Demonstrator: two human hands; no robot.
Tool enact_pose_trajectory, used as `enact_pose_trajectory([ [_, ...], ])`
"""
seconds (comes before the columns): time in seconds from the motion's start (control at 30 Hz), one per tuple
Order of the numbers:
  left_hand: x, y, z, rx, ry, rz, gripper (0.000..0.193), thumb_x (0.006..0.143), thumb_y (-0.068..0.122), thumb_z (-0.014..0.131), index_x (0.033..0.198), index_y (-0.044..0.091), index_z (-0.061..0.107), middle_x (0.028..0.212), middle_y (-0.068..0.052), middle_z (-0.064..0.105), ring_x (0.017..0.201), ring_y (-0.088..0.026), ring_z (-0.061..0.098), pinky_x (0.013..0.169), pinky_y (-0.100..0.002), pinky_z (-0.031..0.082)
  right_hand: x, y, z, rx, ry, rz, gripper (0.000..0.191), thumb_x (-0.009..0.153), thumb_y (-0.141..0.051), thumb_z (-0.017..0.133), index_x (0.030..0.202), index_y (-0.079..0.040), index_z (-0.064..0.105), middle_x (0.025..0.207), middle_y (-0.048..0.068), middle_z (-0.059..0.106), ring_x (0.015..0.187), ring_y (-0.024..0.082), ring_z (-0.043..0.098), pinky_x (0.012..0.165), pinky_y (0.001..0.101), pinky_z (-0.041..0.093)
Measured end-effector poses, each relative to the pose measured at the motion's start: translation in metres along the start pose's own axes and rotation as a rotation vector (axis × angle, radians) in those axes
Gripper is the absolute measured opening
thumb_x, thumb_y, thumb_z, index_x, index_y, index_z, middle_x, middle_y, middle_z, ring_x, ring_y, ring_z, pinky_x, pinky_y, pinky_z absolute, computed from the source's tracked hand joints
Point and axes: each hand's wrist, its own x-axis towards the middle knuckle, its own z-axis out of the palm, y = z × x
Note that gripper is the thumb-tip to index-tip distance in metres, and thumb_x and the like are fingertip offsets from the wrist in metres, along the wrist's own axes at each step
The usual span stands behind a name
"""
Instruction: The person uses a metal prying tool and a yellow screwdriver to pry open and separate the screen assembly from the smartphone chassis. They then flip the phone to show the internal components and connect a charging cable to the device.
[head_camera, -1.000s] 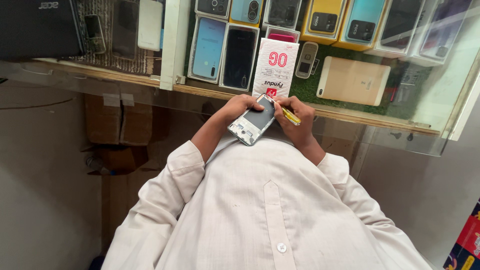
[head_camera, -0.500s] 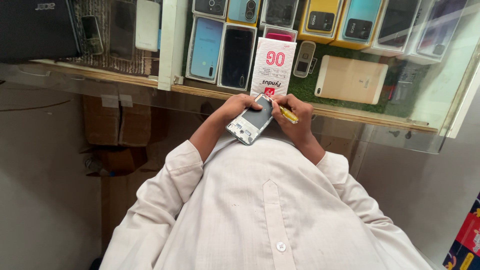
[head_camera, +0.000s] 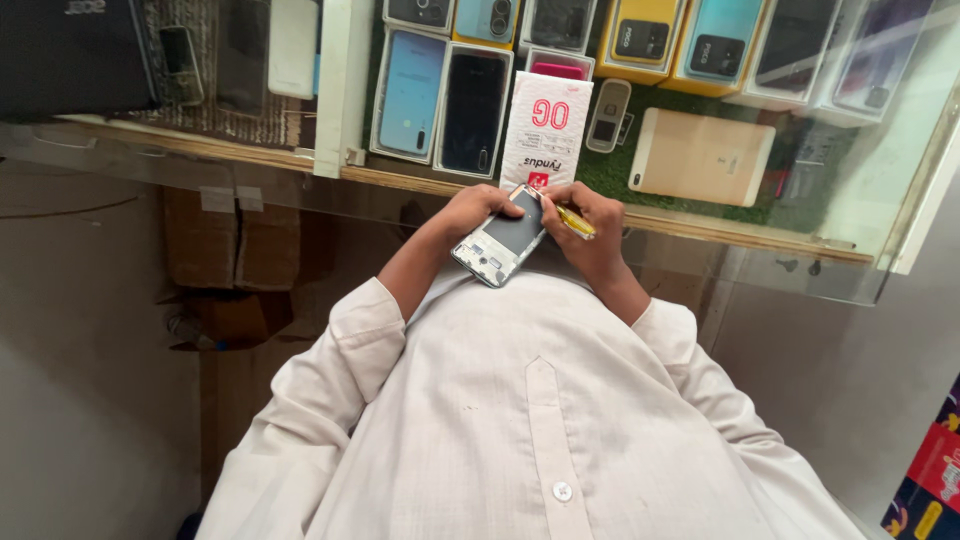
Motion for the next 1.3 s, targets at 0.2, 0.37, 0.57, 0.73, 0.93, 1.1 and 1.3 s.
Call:
enact_pose_trajectory([
  [0.2, 0.001, 0.001, 0.0, 0.112, 0.013, 0.1, 0.019, 0.084, 0.008, 0.072, 0.098, -0.004, 0.075, 0.087, -0.012, 0.074, 0.07, -0.017, 0.071, 0.067, -0.028, 0.058, 0.004, -0.001, 0.001, 0.018, 0.014, -0.032, 0.009, 0.095, -0.006, 0.074, 0.096, 0.002, 0.072, 0.088, 0.01, 0.076, 0.075, 0.011, 0.072, 0.07, 0.0251, 0.057],
  [0.37, 0.0, 0.002, 0.001, -0.006, -0.028, 0.029, 0.02, 0.084, 0.008, 0.07, 0.1, -0.005, 0.074, 0.086, -0.013, 0.074, 0.068, -0.018, 0.071, 0.064, -0.029, 0.058, 0.009, 0.005, 0.0, 0.035, -0.026, 0.076, 0.01, 0.094, -0.008, 0.076, 0.097, 0.001, 0.075, 0.083, 0.007, 0.077, 0.072, 0.008, 0.07, 0.066, 0.0234, 0.055],
  [0.57, -0.003, 0.003, 0.002, -0.001, 0.015, -0.004, 0.021, 0.084, 0.009, 0.07, 0.099, -0.004, 0.074, 0.085, -0.012, 0.074, 0.067, -0.018, 0.072, 0.064, -0.029, 0.059, 0.009, 0.006, 0.001, 0.093, -0.025, 0.053, 0.009, 0.095, -0.007, 0.076, 0.098, 0.001, 0.074, 0.085, 0.007, 0.077, 0.074, 0.007, 0.068, 0.067, 0.0229, 0.055],
  [0.73, -0.002, 0.004, 0.002, 0.013, -0.02, 0.043, 0.019, 0.084, 0.008, 0.071, 0.097, -0.005, 0.075, 0.084, -0.012, 0.074, 0.067, -0.018, 0.071, 0.064, -0.029, 0.058, 0.005, -0.001, 0.004, 0.037, 0.049, 0.034, 0.007, 0.094, -0.006, 0.075, 0.094, 0.001, 0.072, 0.085, 0.008, 0.077, 0.073, 0.007, 0.07, 0.067, 0.023, 0.056],
  [0.93, -0.005, 0.004, 0.003, 0.062, 0.064, 0.009, 0.018, 0.083, 0.01, 0.071, 0.095, -0.002, 0.074, 0.083, -0.01, 0.074, 0.067, -0.018, 0.072, 0.063, -0.029, 0.059, 0.006, 0.001, 0.005, 0.019, 0.011, 0.042, 0.009, 0.095, -0.007, 0.076, 0.095, 0.001, 0.074, 0.08, 0.007, 0.074, 0.071, 0.006, 0.069, 0.065, 0.023, 0.055],
  [1.1, -0.004, 0.005, 0.004, 0.025, 0.048, 0.024, 0.018, 0.082, 0.007, 0.072, 0.096, -0.003, 0.075, 0.083, -0.011, 0.074, 0.067, -0.018, 0.071, 0.063, -0.03, 0.059, 0.008, 0.004, 0.004, 0.087, -0.011, 0.109, 0.009, 0.096, -0.008, 0.076, 0.096, 0.001, 0.075, 0.078, 0.006, 0.074, 0.07, 0.006, 0.066, 0.064, 0.0225, 0.054],
  [1.3, -0.003, 0.004, 0.003, 0.012, 0.011, 0.048, 0.02, 0.083, 0.007, 0.072, 0.099, -0.004, 0.075, 0.084, -0.011, 0.073, 0.067, -0.017, 0.071, 0.064, -0.029, 0.058, 0.004, -0.001, 0.004, 0.022, 0.047, 0.018, 0.008, 0.094, -0.007, 0.074, 0.096, 0.001, 0.073, 0.082, 0.006, 0.075, 0.071, 0.006, 0.068, 0.066, 0.0216, 0.054],
])
